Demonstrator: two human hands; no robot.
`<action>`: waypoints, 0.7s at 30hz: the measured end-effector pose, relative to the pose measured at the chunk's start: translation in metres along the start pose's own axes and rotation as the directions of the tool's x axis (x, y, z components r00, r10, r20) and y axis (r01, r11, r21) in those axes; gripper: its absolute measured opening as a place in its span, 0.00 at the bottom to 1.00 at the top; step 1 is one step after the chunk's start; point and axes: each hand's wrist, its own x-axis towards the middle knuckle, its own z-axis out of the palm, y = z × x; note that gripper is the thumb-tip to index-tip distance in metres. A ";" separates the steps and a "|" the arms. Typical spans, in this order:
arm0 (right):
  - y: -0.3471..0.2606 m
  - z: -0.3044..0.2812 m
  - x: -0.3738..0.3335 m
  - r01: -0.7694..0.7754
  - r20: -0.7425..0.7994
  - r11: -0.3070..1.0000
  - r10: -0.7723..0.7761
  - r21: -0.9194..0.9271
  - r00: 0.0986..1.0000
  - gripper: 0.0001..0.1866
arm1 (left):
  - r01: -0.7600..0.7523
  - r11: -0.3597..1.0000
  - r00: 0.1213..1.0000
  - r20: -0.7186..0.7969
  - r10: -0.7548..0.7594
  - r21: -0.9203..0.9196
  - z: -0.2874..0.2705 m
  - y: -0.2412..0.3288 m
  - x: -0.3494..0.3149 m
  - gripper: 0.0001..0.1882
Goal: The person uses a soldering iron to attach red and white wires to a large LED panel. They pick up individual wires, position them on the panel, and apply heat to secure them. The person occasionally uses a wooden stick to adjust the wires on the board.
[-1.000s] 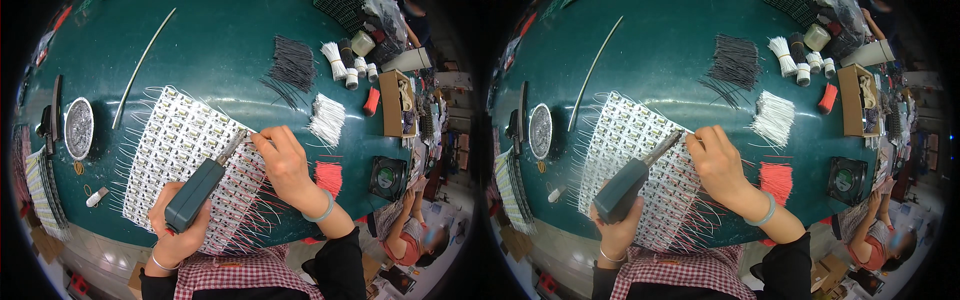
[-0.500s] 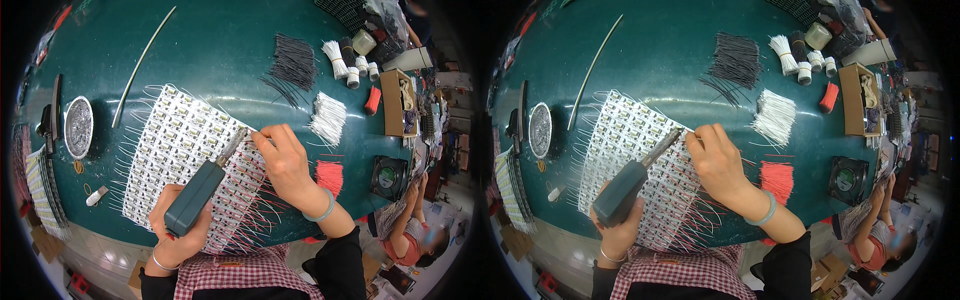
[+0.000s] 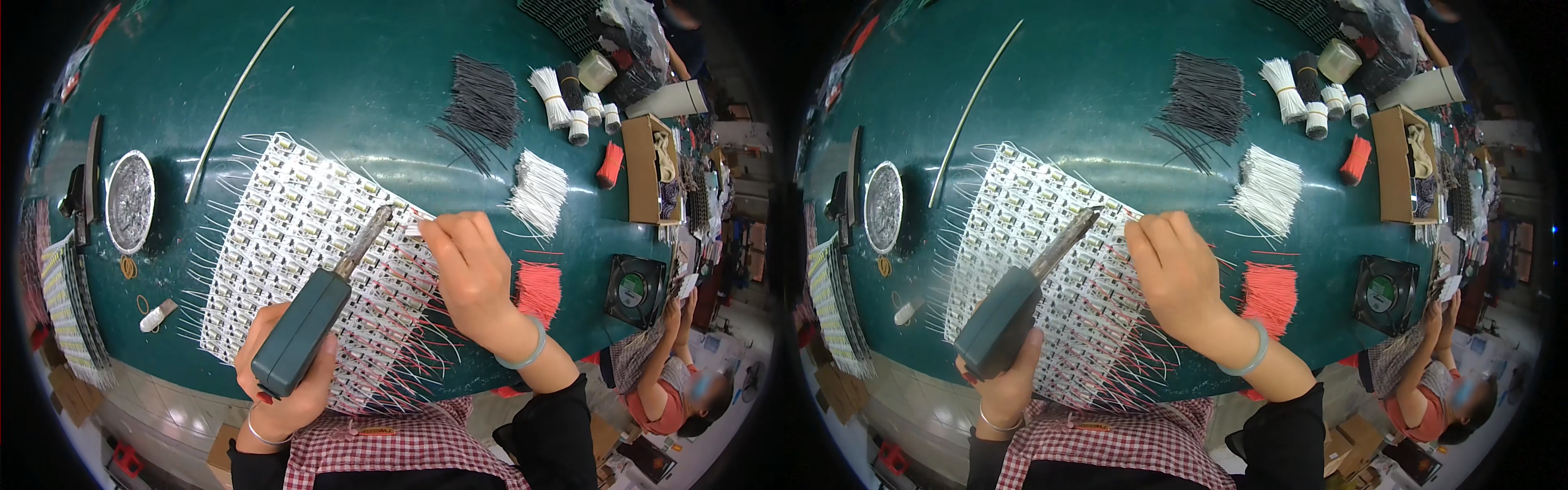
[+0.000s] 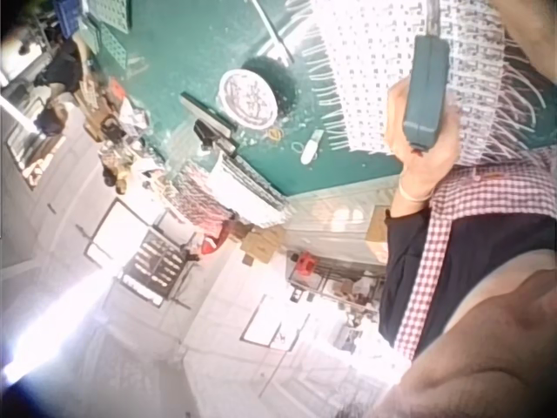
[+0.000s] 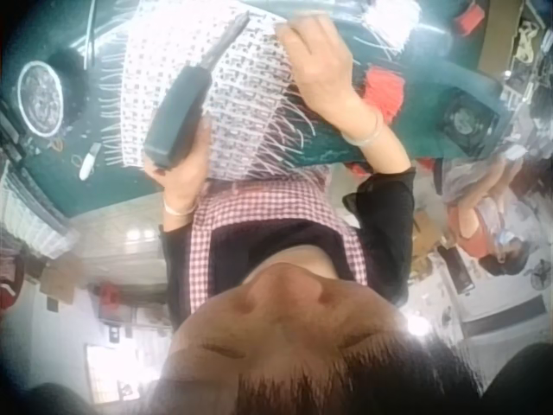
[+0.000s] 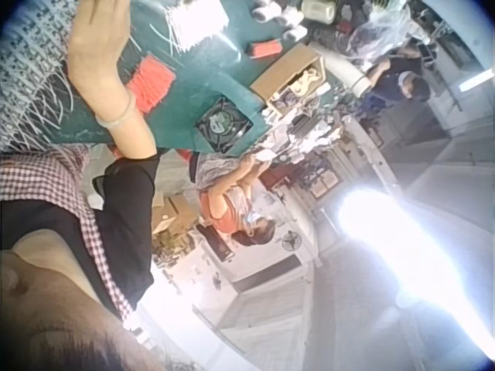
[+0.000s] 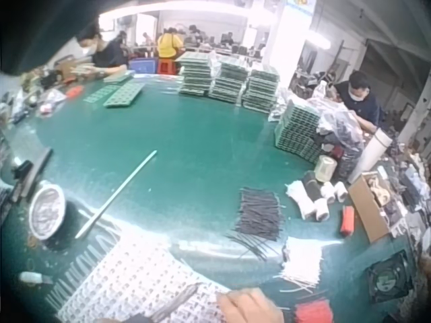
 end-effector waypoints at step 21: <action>-0.009 0.009 -0.007 0.001 0.049 1.000 -0.002 0.015 0.999 0.21 | 0.094 0.995 0.994 0.060 -0.093 -0.014 -0.003 0.001 -0.007 0.11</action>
